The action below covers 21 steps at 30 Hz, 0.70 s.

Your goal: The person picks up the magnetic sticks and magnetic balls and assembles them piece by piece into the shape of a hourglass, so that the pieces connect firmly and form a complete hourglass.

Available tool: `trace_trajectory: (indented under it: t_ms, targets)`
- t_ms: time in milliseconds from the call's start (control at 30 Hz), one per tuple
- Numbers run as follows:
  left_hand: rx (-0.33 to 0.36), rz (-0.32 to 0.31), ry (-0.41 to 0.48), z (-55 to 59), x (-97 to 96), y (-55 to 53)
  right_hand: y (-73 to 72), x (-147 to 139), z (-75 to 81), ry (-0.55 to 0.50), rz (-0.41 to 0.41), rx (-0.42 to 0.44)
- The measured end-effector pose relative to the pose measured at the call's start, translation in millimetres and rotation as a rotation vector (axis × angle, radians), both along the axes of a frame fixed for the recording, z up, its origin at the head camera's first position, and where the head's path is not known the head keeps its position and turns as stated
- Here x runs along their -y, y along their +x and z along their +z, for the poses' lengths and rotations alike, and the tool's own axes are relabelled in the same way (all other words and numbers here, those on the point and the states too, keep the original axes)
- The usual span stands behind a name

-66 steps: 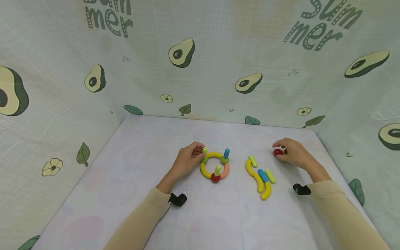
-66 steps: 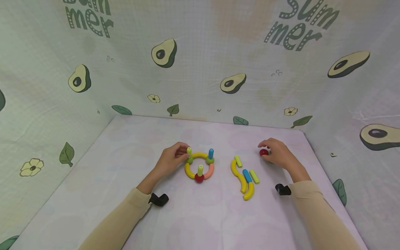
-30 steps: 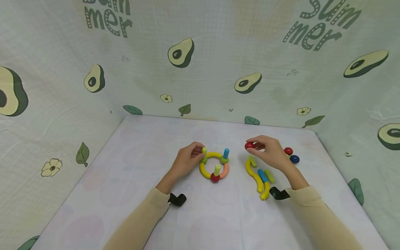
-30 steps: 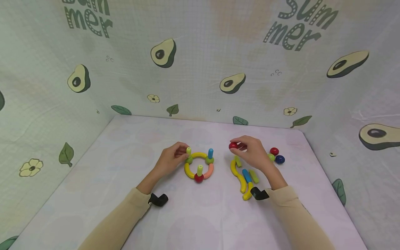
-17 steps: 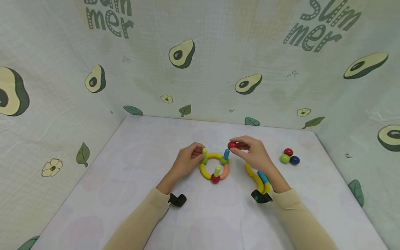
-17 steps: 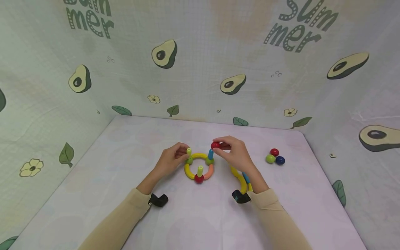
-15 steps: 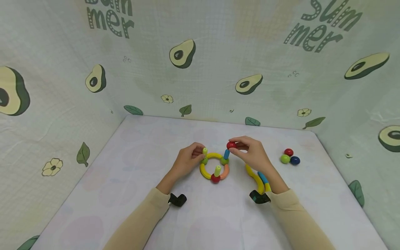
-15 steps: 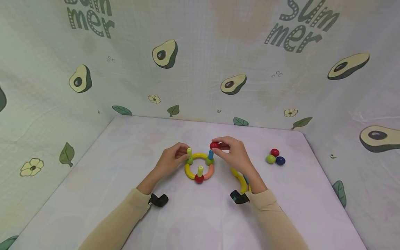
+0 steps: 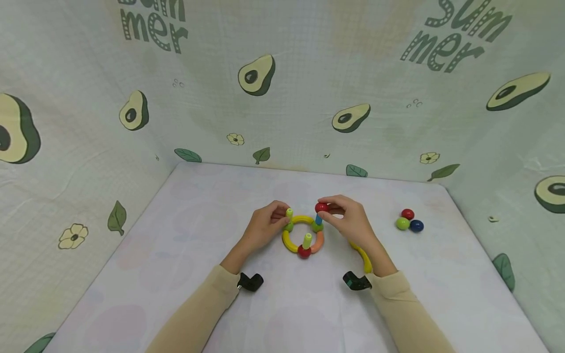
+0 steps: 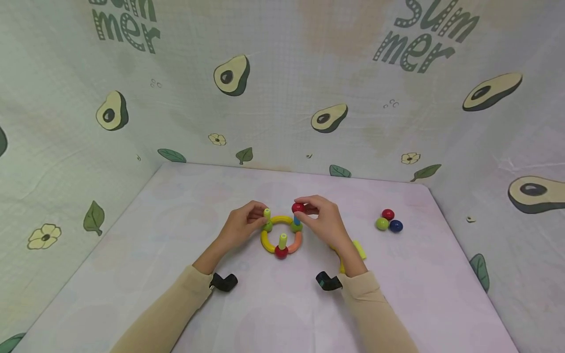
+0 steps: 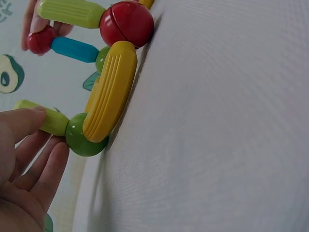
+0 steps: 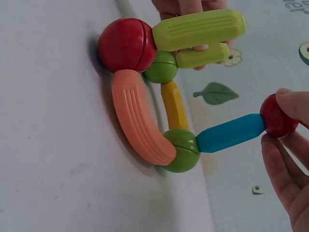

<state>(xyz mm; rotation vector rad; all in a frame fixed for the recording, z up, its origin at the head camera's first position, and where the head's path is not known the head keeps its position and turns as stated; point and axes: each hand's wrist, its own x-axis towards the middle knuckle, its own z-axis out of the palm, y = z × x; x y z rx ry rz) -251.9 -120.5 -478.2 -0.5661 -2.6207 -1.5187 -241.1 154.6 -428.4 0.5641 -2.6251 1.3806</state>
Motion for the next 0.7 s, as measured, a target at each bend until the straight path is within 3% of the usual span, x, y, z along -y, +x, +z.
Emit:
trace_trajectory:
  t_ms: [233,700]
  targets:
    - [-0.006,-0.001,-0.010,-0.8,-0.6,-0.6,0.6,1.0,-6.0,-0.092,0.024,0.021]
    - [-0.020,-0.008,-0.065,4.8,-3.8,1.8,-3.1,4.7,-15.9,-0.062,0.090,-0.007]
